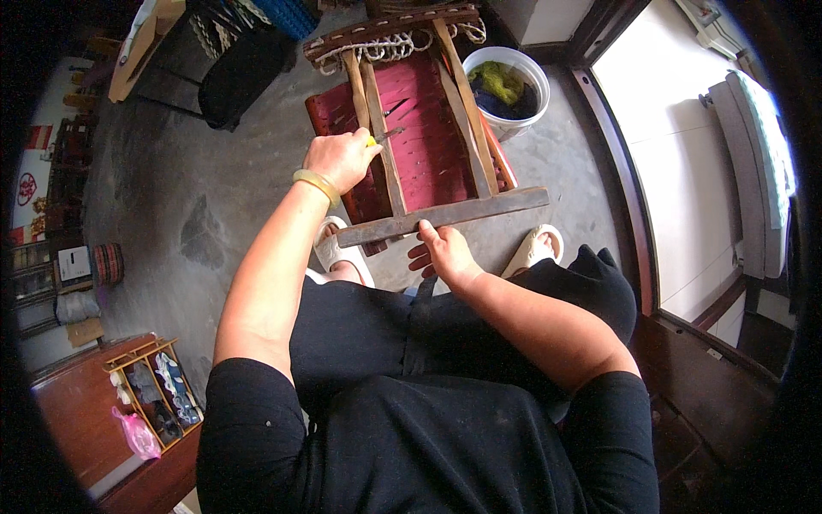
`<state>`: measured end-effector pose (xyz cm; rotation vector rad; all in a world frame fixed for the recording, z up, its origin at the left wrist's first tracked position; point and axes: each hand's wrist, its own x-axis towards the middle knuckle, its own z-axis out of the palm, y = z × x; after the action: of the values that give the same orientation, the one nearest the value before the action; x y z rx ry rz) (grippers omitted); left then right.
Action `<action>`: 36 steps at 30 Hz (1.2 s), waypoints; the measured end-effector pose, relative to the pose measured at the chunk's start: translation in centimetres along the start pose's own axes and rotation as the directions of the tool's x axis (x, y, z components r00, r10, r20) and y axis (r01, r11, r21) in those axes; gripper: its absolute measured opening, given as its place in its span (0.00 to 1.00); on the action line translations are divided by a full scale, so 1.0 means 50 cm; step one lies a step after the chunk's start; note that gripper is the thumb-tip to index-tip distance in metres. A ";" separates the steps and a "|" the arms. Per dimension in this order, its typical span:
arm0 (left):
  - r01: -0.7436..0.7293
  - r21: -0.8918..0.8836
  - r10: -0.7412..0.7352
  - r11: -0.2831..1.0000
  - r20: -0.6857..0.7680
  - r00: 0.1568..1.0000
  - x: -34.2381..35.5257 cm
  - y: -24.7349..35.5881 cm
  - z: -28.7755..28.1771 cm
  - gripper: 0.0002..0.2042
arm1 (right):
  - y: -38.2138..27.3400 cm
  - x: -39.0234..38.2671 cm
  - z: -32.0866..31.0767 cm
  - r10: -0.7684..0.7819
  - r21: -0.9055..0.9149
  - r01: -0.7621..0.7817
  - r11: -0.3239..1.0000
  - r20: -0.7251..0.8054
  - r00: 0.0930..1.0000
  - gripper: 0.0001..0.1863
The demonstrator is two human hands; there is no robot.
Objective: The person is repairing a wooden frame with pink woven material. They use a chisel to scrape and smooth the wooden edges and then use a hammer to tap the frame, likely to secure or adjust the weave.
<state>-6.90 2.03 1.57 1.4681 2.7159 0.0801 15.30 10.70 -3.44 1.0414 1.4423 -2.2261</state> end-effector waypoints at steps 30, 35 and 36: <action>0.138 -0.392 -0.052 0.910 0.222 0.974 -0.085 0.010 -0.019 0.14 | 0.003 0.003 -0.002 -0.032 -0.044 0.031 0.999 -0.017 0.999 0.28; 0.227 -0.391 -0.081 0.892 0.357 0.931 -0.086 0.004 -0.043 0.16 | 0.002 0.004 -0.003 -0.024 -0.056 0.023 0.998 -0.018 1.000 0.29; 0.222 -0.374 -0.077 0.900 0.366 0.928 -0.088 0.003 -0.045 0.16 | 0.002 0.005 -0.003 -0.024 -0.061 0.023 0.998 -0.016 1.000 0.29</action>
<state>-4.54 -1.63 3.89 1.0363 2.3336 0.3330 15.27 10.82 -3.71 1.0318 1.5267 -2.1798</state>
